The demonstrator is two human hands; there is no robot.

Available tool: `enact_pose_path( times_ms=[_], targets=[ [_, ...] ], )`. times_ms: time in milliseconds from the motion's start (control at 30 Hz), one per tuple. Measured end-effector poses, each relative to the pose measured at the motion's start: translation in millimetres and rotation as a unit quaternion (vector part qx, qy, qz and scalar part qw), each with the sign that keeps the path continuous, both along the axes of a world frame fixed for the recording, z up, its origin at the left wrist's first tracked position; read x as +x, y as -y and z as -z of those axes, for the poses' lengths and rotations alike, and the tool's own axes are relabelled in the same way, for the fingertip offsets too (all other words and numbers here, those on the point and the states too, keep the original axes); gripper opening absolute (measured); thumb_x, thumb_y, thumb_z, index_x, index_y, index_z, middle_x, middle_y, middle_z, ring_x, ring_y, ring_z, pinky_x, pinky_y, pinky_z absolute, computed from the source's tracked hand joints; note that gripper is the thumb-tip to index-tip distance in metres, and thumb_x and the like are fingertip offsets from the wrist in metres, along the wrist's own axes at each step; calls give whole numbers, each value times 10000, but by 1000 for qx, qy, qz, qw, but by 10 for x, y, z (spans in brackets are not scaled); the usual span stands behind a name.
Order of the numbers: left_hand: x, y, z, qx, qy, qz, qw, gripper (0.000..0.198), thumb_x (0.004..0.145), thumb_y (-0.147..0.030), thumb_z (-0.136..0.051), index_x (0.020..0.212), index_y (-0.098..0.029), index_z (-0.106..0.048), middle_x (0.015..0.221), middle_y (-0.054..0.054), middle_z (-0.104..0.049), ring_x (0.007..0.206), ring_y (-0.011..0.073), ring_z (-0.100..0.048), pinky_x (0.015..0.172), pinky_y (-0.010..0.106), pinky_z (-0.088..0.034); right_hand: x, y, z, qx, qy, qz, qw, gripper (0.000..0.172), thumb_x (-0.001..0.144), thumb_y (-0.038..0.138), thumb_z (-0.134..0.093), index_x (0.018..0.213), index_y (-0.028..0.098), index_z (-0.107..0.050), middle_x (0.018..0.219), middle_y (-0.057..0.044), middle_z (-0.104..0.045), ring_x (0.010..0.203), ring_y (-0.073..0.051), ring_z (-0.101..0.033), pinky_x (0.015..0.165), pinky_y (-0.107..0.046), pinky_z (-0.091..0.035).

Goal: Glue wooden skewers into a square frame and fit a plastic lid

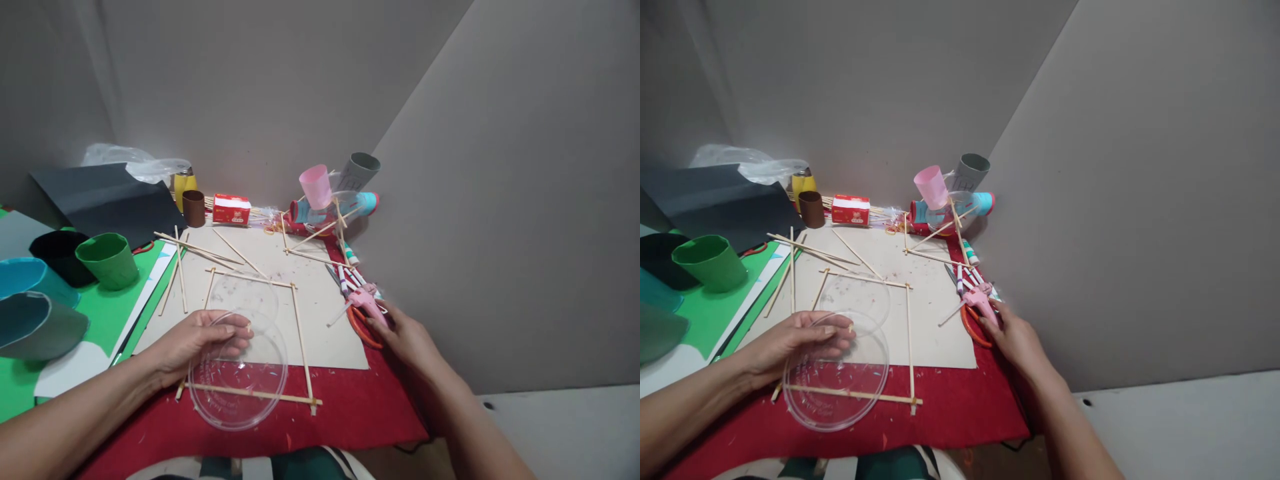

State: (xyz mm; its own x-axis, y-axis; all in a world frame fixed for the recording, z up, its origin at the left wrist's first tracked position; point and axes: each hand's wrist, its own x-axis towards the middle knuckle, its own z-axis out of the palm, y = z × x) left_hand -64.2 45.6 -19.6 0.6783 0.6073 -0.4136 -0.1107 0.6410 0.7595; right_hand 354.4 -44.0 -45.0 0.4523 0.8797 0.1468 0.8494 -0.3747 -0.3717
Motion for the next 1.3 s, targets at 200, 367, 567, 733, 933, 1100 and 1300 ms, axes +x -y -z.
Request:
enact_pose_path(
  times_ms=[200, 367, 567, 733, 933, 1100, 1300],
  targets=[
    [-12, 10, -5, -1, -5, 1, 1000, 283, 733, -220, -751, 985, -102, -698, 1033, 140, -717, 866, 177, -691, 839, 269, -538, -22, 79, -101, 108, -120, 23, 987, 542, 801, 570, -517, 1151, 171, -626, 896, -101, -709, 752, -223, -650, 677, -322, -509],
    [0, 2, -17, -3, -6, 3, 1000, 270, 734, -223, -750, 970, -103, -700, 1021, 136, -720, 868, 179, -691, 839, 266, -536, -281, 158, -276, 211, -546, 32, 810, 326, 671, 446, -775, 837, 188, -665, 741, -6, -631, 602, -118, -571, 574, -231, -528],
    [10, 8, -26, -8, -4, -2, 1000, 251, 734, -201, -745, 959, -100, -699, 1009, 140, -723, 850, 175, -695, 830, 269, -536, -666, 129, -291, 190, -760, 0, 621, 115, 735, 191, -740, 790, 183, -640, 728, 11, -569, 553, -67, -484, 542, -200, -514],
    [6, 17, -24, -3, 2, 0, 1000, 256, 732, -205, -745, 959, -96, -697, 1015, 143, -720, 853, 176, -692, 827, 273, -533, -813, 103, -234, 176, -779, -12, 601, 122, 738, 141, -718, 800, 180, -620, 748, 12, -560, 554, -59, -476, 552, -192, -509],
    [-7, 24, -12, -1, 7, 2, 1000, 264, 743, -213, -737, 977, -98, -696, 1011, 141, -720, 851, 176, -687, 831, 287, -527, -844, 63, -219, 166, -777, 0, 607, 157, 779, 244, -717, 904, 195, -636, 799, 8, -590, 627, -89, -530, 579, -225, -533],
    [-18, 29, 7, 2, 17, 4, 1000, 251, 749, -215, -729, 972, -103, -702, 1009, 133, -718, 855, 175, -683, 831, 289, -520, -904, -34, -244, 156, -779, 29, 607, 196, 793, 288, -707, 954, 195, -643, 819, -1, -621, 660, -102, -571, 599, -230, -561],
    [-8, 34, 9, 2, 21, 1, 1000, 264, 723, -224, -750, 955, -108, -702, 1005, 131, -716, 843, 175, -681, 808, 284, -513, -1045, -306, -287, 108, -795, 22, 596, 110, 879, 282, -596, 912, 187, -640, 801, -7, -636, 675, -103, -610, 617, -221, -569]
  ],
)
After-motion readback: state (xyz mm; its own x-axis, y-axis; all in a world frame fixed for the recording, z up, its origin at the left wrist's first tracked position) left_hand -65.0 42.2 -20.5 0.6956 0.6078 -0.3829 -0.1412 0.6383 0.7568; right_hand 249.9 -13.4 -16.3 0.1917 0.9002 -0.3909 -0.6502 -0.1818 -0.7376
